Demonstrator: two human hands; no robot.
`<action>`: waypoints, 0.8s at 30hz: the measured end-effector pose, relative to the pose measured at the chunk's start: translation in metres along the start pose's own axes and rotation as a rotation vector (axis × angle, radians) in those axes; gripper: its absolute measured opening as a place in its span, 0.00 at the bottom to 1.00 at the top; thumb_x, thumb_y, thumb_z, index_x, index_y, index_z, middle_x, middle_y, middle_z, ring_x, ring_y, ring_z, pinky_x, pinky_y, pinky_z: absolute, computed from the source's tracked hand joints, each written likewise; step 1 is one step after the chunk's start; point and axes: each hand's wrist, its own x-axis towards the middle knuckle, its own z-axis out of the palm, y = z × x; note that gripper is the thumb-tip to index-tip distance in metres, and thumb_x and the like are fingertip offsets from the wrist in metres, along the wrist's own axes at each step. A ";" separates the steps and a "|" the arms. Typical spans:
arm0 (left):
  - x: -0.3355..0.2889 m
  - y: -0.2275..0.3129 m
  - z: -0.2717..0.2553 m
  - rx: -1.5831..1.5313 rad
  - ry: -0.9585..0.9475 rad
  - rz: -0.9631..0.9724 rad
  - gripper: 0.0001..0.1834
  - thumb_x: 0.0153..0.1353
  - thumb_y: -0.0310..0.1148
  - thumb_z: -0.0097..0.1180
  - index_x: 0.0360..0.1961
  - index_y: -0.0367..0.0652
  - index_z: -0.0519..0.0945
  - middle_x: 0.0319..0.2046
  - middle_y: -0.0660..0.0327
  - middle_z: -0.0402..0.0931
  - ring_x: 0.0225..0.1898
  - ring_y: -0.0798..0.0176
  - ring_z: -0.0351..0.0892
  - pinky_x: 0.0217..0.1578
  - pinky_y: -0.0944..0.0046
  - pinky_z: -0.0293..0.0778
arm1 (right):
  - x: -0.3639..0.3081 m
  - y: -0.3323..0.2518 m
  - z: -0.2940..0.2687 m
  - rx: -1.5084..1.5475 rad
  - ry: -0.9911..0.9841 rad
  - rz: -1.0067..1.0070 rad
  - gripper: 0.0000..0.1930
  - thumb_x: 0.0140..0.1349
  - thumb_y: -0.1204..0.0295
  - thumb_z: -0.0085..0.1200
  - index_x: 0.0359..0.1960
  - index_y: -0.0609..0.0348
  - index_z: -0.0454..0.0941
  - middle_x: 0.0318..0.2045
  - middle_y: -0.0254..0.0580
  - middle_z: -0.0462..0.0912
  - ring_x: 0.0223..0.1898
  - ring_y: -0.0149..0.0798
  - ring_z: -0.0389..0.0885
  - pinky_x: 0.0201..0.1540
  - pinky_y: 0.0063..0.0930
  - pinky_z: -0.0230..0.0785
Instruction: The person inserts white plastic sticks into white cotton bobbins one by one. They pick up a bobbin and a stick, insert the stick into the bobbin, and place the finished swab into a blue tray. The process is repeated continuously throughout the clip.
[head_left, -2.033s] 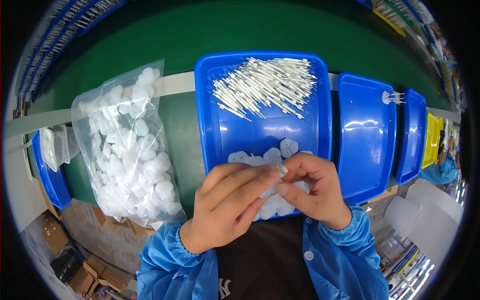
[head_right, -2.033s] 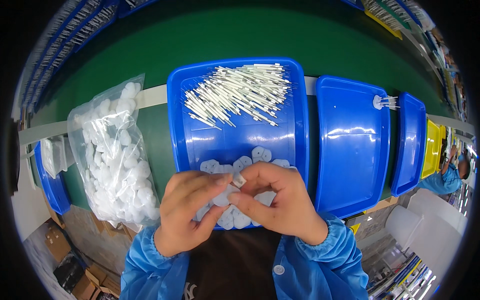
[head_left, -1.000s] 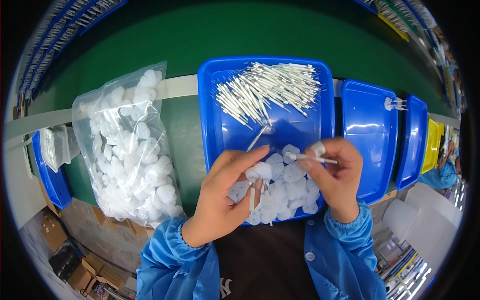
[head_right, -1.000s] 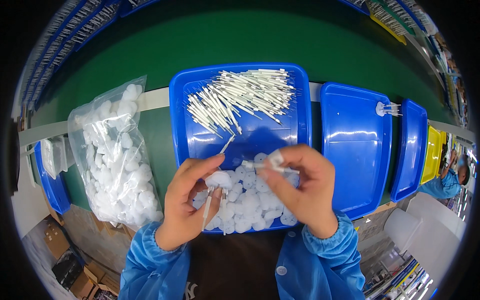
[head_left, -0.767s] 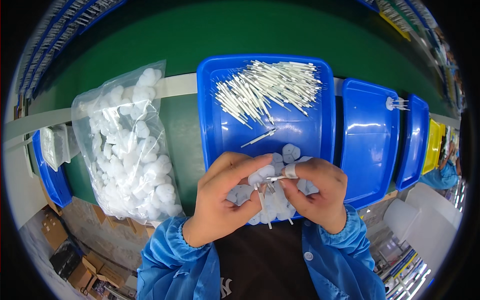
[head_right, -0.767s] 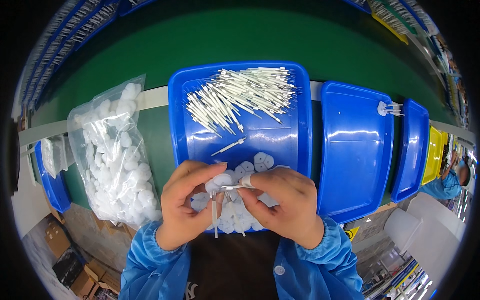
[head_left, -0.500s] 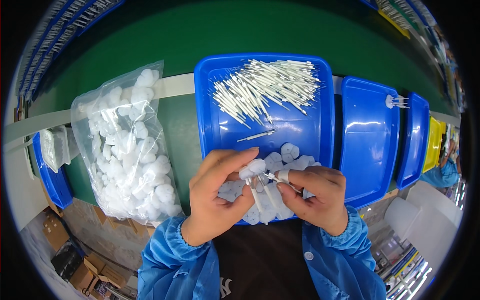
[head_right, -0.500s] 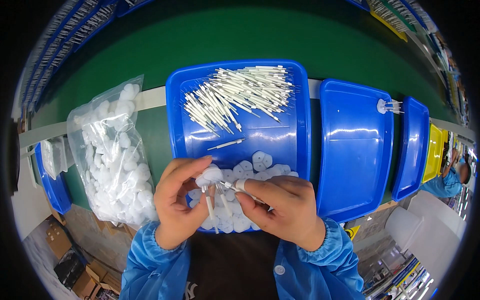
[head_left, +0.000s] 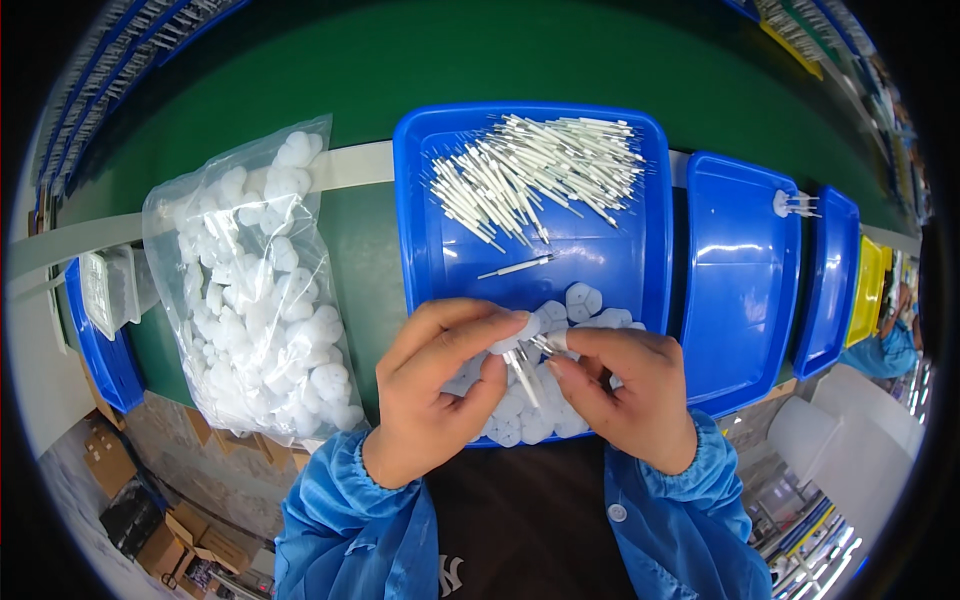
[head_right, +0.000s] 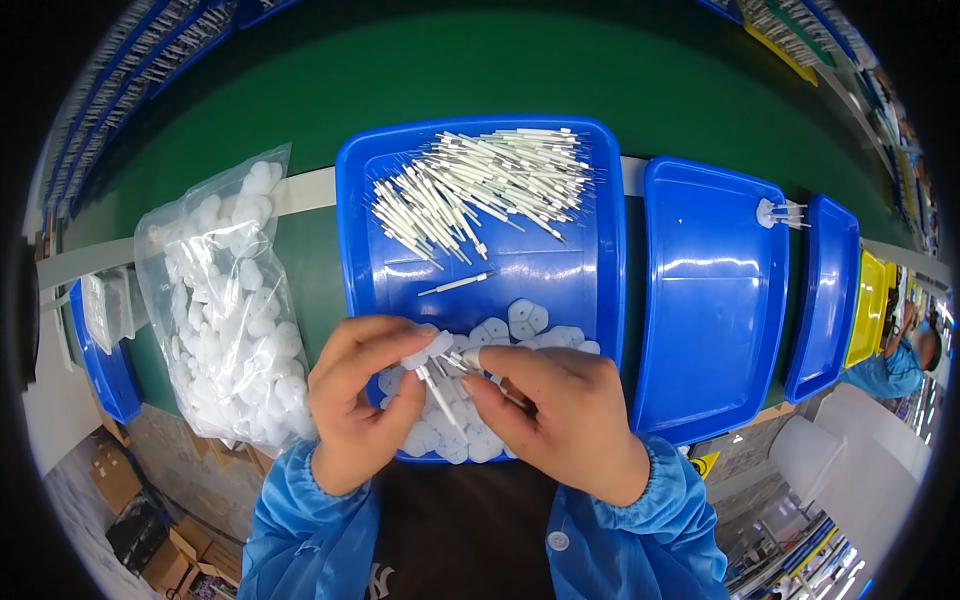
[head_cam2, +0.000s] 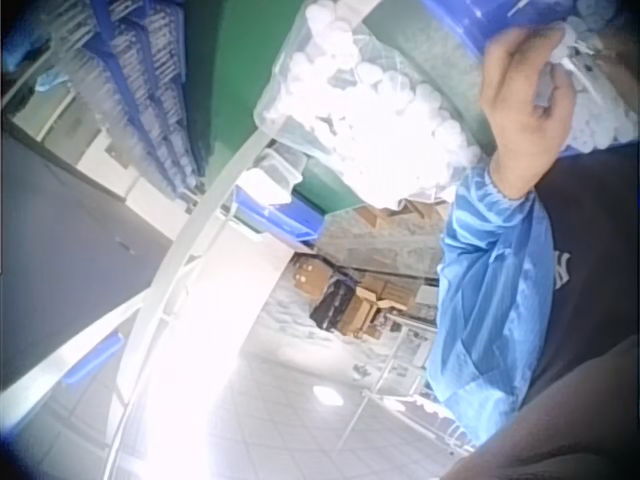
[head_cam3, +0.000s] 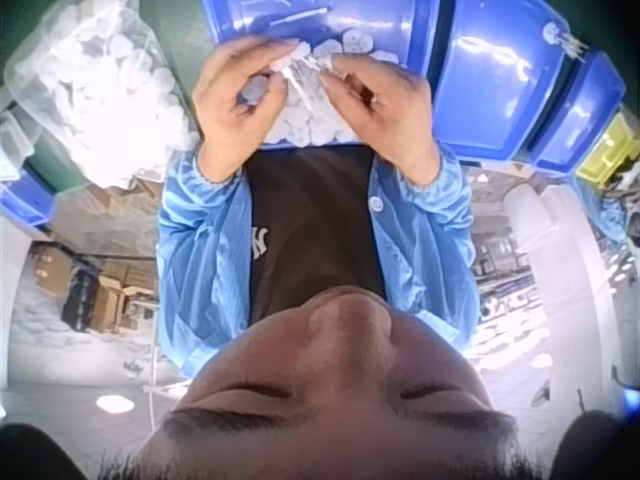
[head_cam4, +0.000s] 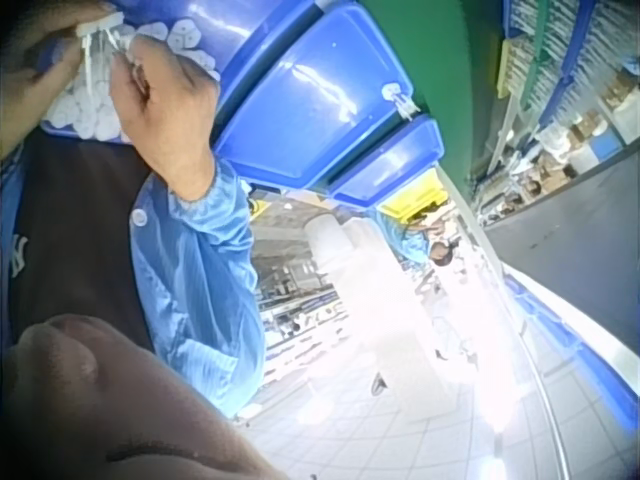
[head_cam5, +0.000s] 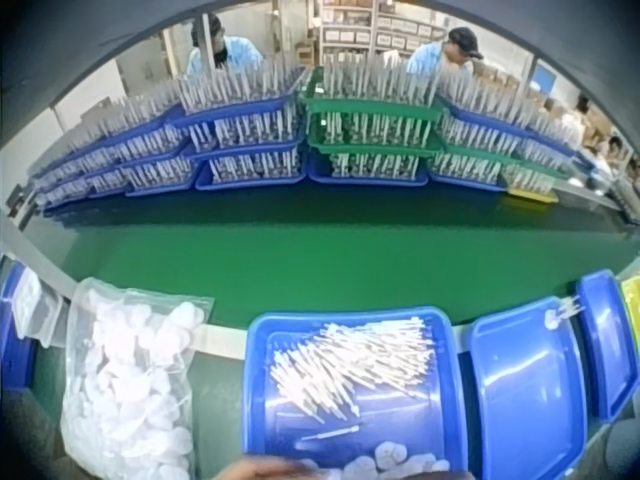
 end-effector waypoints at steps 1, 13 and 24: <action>-0.001 0.000 0.000 -0.040 -0.019 -0.037 0.25 0.56 0.12 0.67 0.56 0.39 0.91 0.49 0.52 0.89 0.47 0.52 0.90 0.48 0.59 0.85 | 0.004 0.003 -0.001 -0.007 -0.022 -0.010 0.10 0.62 0.73 0.76 0.42 0.60 0.89 0.23 0.42 0.86 0.19 0.39 0.84 0.24 0.27 0.72; -0.001 0.000 0.000 -0.001 -0.111 -0.003 0.24 0.56 0.14 0.69 0.55 0.38 0.91 0.40 0.53 0.92 0.37 0.51 0.92 0.42 0.57 0.85 | 0.006 0.010 0.005 0.303 -0.131 0.259 0.06 0.69 0.72 0.72 0.38 0.62 0.89 0.20 0.39 0.85 0.20 0.26 0.83 0.25 0.25 0.70; -0.006 0.000 0.008 0.199 -0.077 0.048 0.27 0.52 0.14 0.69 0.56 0.37 0.92 0.38 0.52 0.92 0.36 0.53 0.91 0.42 0.59 0.86 | 0.009 0.013 0.015 -0.380 0.111 -0.278 0.08 0.61 0.69 0.75 0.35 0.53 0.87 0.19 0.32 0.80 0.18 0.38 0.80 0.22 0.34 0.70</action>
